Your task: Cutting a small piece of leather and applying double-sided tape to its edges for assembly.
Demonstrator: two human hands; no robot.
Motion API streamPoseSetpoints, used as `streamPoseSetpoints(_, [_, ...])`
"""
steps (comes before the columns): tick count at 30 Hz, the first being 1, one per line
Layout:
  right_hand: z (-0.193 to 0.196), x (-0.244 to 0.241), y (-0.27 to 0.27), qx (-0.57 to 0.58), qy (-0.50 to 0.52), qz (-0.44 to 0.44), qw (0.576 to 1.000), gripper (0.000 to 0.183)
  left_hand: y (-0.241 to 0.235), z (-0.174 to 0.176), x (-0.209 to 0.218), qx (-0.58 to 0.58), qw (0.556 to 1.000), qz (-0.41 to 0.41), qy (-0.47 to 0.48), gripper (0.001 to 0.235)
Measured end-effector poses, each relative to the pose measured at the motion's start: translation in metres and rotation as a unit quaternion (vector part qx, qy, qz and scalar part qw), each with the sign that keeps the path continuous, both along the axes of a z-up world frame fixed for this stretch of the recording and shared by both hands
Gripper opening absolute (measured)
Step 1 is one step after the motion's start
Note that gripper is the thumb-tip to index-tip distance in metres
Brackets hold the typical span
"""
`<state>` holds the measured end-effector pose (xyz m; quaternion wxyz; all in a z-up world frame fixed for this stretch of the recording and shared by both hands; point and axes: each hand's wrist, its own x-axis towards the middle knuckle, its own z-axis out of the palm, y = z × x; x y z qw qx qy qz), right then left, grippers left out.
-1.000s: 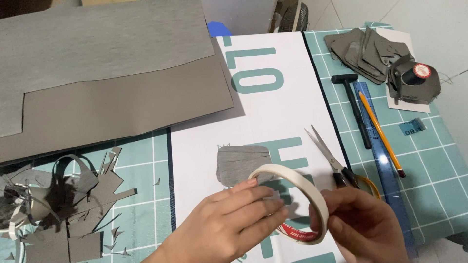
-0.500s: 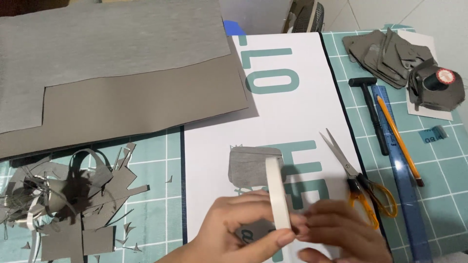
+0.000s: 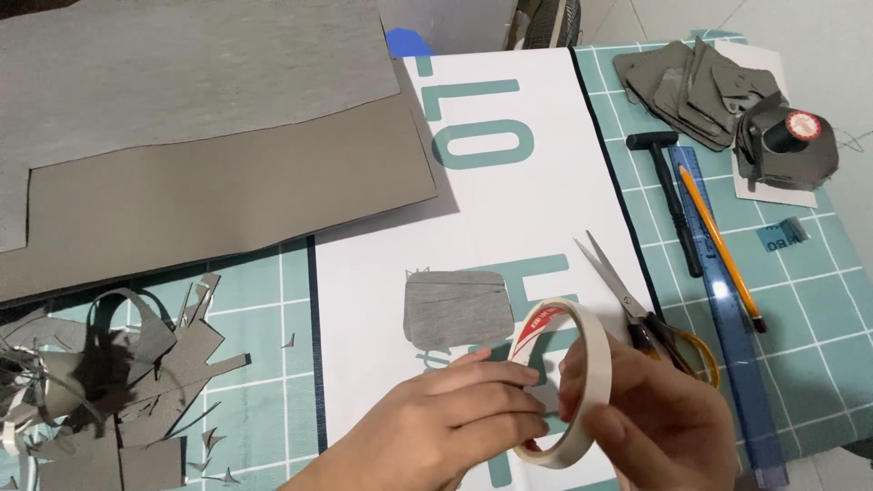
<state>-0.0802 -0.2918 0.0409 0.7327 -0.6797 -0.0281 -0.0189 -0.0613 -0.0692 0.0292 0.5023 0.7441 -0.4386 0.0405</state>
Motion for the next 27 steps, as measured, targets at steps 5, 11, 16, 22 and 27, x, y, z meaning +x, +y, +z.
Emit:
streamPoseSetpoints(5, [0.005,0.007,0.003,0.03,-0.063,0.114,0.991,0.03,0.0,-0.006,0.0,-0.027,1.0,0.004,0.009,0.024])
streamPoseSetpoints(11, [-0.003,0.001,0.021,0.125,-0.039,0.134,0.982,0.043,-0.004,0.007,-0.001,-0.074,0.996,0.053,-0.019,0.024])
streamPoseSetpoints(16, [-0.004,-0.007,0.027,0.124,0.03,0.094,0.987,0.043,-0.003,0.017,-0.004,-0.092,0.993,0.077,-0.014,0.023])
streamPoseSetpoints(22, [-0.014,-0.001,0.018,0.164,0.041,0.067,0.983,0.033,0.0,0.012,0.002,-0.103,0.992,0.051,-0.046,0.024])
streamPoseSetpoints(27, [-0.016,0.013,0.0,0.223,0.129,0.037,0.965,0.017,0.004,0.014,0.004,0.043,0.979,0.103,-0.171,0.011])
